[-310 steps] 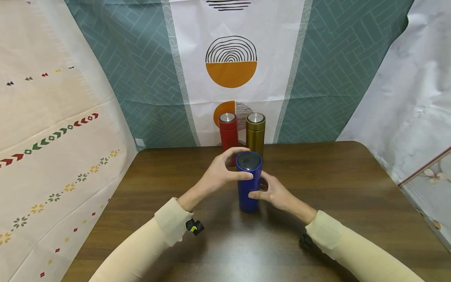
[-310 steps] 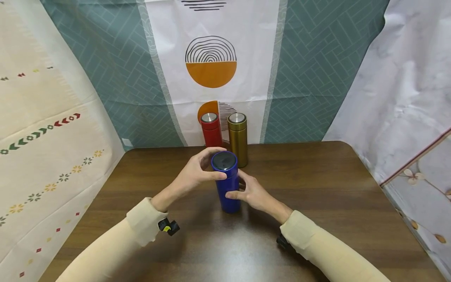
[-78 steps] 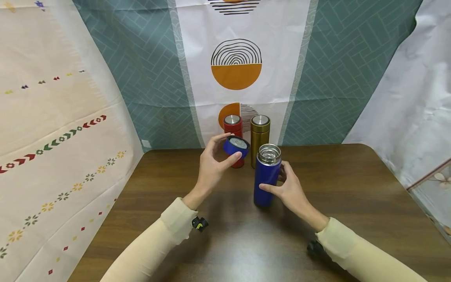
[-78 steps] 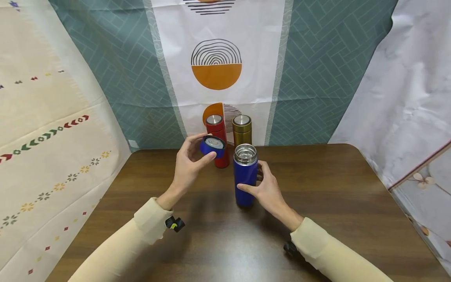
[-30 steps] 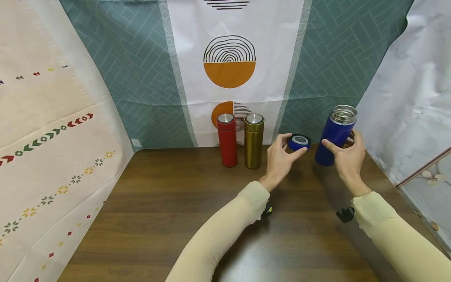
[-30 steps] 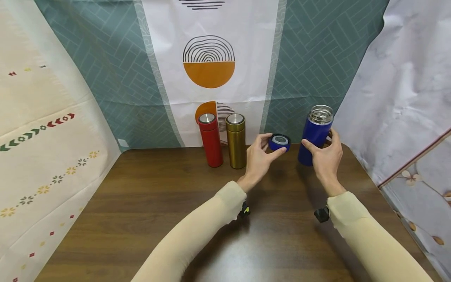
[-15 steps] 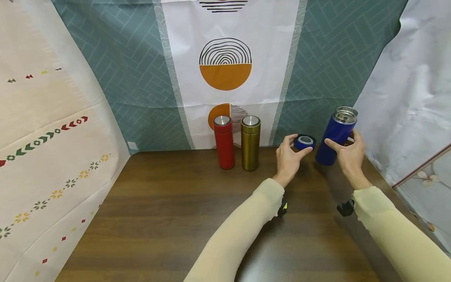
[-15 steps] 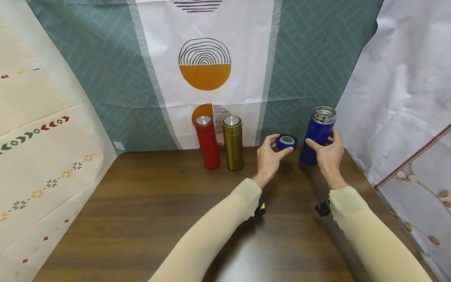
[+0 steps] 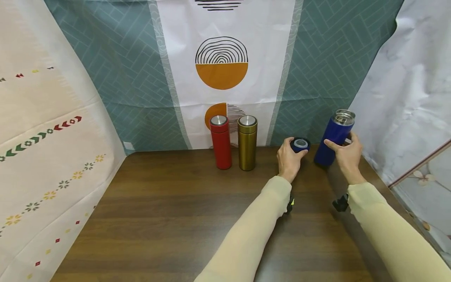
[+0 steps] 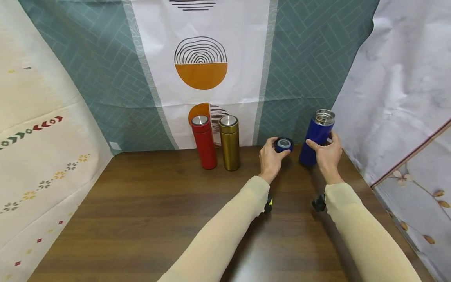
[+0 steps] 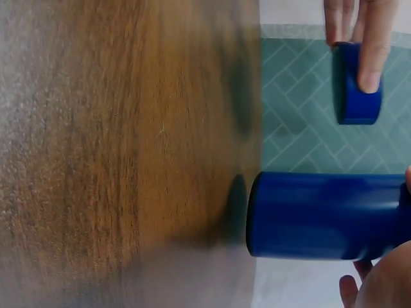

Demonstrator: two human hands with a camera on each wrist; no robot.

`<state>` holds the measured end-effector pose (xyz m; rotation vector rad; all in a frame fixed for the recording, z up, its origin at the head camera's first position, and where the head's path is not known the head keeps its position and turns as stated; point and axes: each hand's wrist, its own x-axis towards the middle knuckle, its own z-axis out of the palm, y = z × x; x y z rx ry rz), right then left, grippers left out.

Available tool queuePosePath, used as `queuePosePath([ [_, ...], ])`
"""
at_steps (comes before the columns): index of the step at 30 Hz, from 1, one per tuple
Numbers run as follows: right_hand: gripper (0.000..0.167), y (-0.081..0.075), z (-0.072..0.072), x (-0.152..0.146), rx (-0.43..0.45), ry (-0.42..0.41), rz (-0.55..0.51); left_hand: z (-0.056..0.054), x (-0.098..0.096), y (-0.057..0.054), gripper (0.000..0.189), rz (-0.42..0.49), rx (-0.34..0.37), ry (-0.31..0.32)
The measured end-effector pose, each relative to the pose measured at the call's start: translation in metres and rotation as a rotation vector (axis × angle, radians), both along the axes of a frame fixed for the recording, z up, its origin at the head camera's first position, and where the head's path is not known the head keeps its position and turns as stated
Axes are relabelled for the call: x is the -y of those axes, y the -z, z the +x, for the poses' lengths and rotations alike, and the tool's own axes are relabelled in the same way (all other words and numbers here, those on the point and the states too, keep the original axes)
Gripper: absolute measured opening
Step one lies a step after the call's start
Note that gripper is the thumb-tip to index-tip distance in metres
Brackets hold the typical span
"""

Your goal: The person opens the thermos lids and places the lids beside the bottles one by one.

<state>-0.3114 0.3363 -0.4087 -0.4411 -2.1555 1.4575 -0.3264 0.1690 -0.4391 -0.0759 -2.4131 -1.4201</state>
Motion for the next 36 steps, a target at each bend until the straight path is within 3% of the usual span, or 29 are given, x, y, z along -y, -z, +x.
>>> queuePosePath([
  [6, 0.079, 0.004, -0.006, -0.004, 0.038, -0.013, -0.010, -0.003, -0.013, 0.010, 0.065, -0.076, 0.020, -0.049],
  [18, 0.082, 0.006, 0.001, -0.026, 0.141, -0.026, 0.046, -0.001, -0.044, 0.020, 0.068, -0.176, 0.073, -0.038],
  [27, 0.081, 0.007, -0.002, -0.032, 0.150, -0.092, 0.090, -0.003, -0.045, 0.025, 0.068, -0.201, 0.164, -0.033],
  [36, 0.082, 0.009, -0.010, -0.023, 0.138, -0.119, 0.115, -0.011, -0.038, 0.031, 0.067, -0.214, 0.192, -0.059],
])
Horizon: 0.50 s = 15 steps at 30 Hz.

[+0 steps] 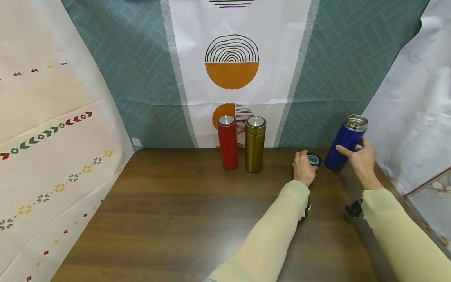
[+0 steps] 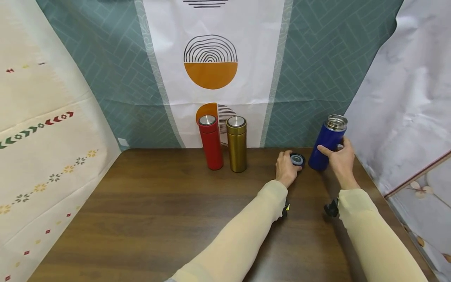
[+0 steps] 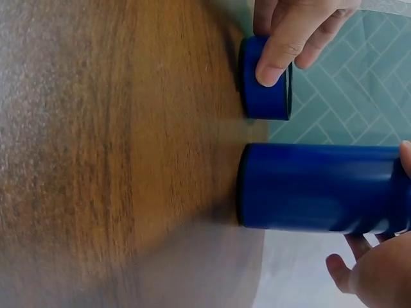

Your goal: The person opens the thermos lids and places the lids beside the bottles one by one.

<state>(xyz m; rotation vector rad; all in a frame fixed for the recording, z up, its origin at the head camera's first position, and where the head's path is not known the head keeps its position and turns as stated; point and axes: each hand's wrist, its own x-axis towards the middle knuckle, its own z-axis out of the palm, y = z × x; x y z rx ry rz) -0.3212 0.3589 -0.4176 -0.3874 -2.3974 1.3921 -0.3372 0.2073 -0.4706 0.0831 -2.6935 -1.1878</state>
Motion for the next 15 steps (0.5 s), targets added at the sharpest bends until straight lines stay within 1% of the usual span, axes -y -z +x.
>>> queuePosePath([
  [4, 0.081, 0.002, 0.002, 0.001, -0.014, -0.019, 0.013, 0.002, 0.002, 0.002, 0.067, -0.017, -0.013, 0.001],
  [7, 0.089, 0.002, 0.004, 0.002, -0.028, -0.052, -0.002, 0.003, 0.004, 0.001, 0.072, -0.018, -0.018, 0.021],
  [9, 0.096, 0.001, 0.006, 0.003, -0.039, -0.050, -0.022, 0.004, 0.007, -0.002, 0.074, -0.017, -0.020, 0.040],
  [11, 0.099, -0.002, 0.010, 0.005, -0.072, -0.016, -0.046, 0.005, 0.011, -0.007, 0.073, -0.012, -0.029, 0.063],
  [12, 0.098, -0.003, 0.013, 0.007, -0.103, 0.016, -0.058, 0.005, 0.014, -0.010, 0.070, -0.005, -0.035, 0.079],
  [15, 0.085, -0.009, 0.020, 0.013, -0.231, 0.122, -0.079, 0.007, 0.025, -0.022, 0.062, 0.020, -0.060, 0.147],
])
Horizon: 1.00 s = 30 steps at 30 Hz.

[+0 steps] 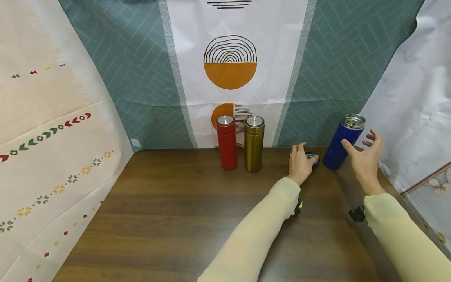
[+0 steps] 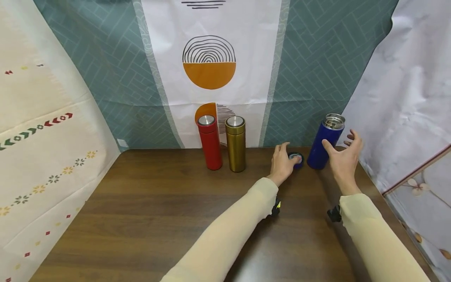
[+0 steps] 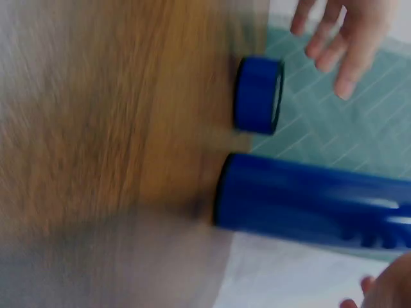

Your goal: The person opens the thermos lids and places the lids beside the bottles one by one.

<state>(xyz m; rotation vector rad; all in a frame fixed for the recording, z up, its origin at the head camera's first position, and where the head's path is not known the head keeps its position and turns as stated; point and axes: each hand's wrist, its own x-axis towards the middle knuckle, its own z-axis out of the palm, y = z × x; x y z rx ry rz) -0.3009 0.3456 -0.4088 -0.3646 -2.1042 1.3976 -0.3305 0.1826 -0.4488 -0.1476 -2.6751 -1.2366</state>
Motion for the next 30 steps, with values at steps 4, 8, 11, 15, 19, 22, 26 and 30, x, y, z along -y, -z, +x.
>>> queuePosePath([
  [4, 0.065, -0.010, 0.011, 0.015, -0.182, 0.069, -0.004, 0.008, 0.020, -0.017, 0.052, 0.070, -0.028, 0.122],
  [8, 0.057, -0.017, 0.020, 0.034, -0.292, 0.028, 0.012, 0.020, 0.038, -0.031, 0.047, 0.160, -0.052, 0.218],
  [11, 0.055, -0.018, 0.026, 0.049, -0.344, -0.033, 0.023, 0.029, 0.049, -0.036, 0.042, 0.205, -0.093, 0.246],
  [15, 0.054, -0.016, 0.032, 0.068, -0.366, -0.104, 0.039, 0.041, 0.064, -0.042, 0.038, 0.245, -0.144, 0.262],
  [19, 0.053, -0.021, 0.040, 0.086, -0.357, -0.147, 0.041, 0.049, 0.080, -0.046, 0.036, 0.290, -0.173, 0.288],
  [22, 0.052, -0.031, 0.051, 0.104, -0.365, -0.181, 0.030, 0.054, 0.093, -0.047, 0.035, 0.331, -0.195, 0.304],
  [26, 0.049, -0.045, 0.067, 0.127, -0.387, -0.230, 0.021, 0.061, 0.106, -0.050, 0.034, 0.385, -0.218, 0.305],
  [30, 0.047, -0.051, 0.076, 0.141, -0.405, -0.263, 0.019, 0.066, 0.120, -0.055, 0.033, 0.427, -0.242, 0.294],
])
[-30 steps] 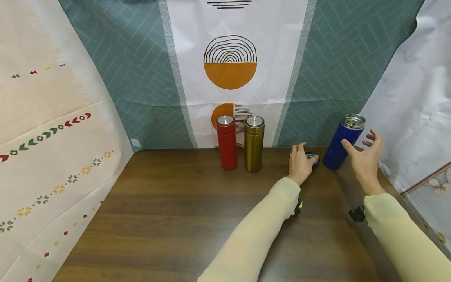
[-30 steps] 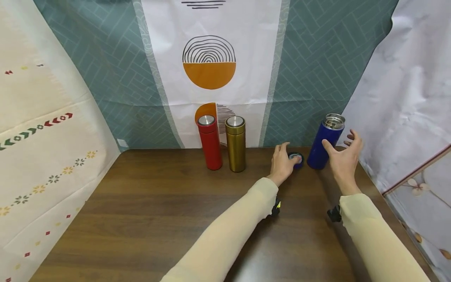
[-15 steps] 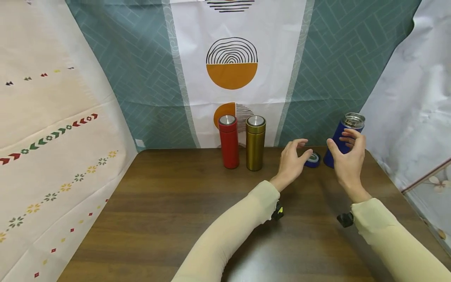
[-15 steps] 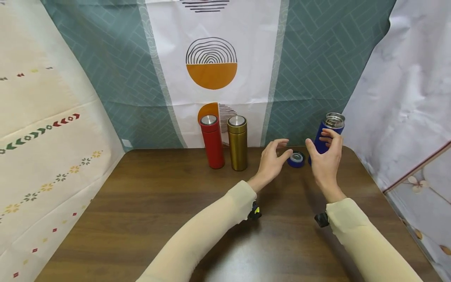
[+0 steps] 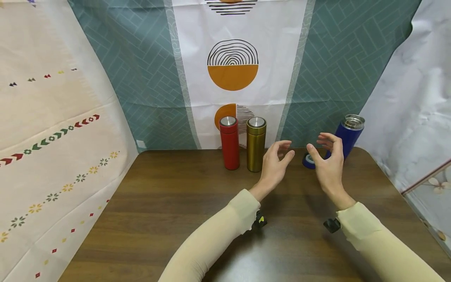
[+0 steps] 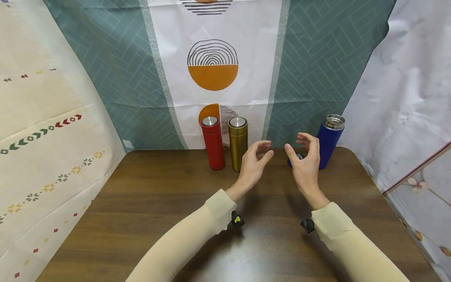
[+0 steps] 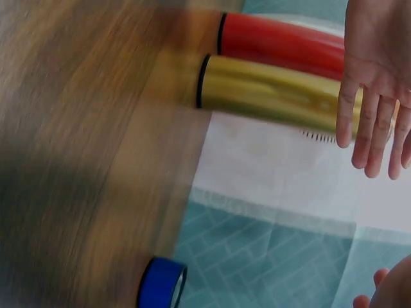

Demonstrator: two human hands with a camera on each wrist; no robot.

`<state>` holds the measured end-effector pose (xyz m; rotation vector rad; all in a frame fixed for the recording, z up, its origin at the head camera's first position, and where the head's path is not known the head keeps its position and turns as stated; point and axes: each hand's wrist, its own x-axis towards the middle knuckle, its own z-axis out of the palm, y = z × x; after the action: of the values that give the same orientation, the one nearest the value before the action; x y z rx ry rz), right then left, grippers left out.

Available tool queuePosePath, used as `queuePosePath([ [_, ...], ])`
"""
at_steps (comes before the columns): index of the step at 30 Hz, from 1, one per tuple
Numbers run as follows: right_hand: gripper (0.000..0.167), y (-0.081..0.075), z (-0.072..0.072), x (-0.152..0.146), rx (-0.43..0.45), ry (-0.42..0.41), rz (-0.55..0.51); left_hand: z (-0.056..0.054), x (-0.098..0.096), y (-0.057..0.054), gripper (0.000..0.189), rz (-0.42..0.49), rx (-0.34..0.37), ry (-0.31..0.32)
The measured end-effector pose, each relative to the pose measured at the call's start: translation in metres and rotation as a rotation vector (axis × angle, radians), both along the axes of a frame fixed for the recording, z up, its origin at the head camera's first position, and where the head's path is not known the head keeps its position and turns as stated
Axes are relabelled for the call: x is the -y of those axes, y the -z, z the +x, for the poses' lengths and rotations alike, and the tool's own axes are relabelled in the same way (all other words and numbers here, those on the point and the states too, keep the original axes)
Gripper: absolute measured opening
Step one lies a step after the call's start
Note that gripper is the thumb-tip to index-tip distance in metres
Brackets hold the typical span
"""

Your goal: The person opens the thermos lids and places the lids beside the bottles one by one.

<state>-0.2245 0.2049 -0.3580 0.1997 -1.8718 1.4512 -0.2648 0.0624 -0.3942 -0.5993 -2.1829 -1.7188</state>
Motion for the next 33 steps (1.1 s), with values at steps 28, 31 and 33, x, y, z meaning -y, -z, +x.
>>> queuePosePath([
  [28, 0.055, 0.021, 0.013, 0.068, -0.036, -0.322, 0.233, 0.020, 0.138, -0.010, 0.029, 0.125, -0.023, -0.191],
  [31, 0.055, 0.017, 0.014, 0.072, 0.004, -0.373, 0.273, 0.016, 0.147, -0.007, 0.030, 0.159, -0.032, -0.214],
  [33, 0.054, 0.013, 0.014, 0.075, 0.027, -0.394, 0.292, 0.014, 0.154, -0.005, 0.032, 0.180, -0.037, -0.231],
])
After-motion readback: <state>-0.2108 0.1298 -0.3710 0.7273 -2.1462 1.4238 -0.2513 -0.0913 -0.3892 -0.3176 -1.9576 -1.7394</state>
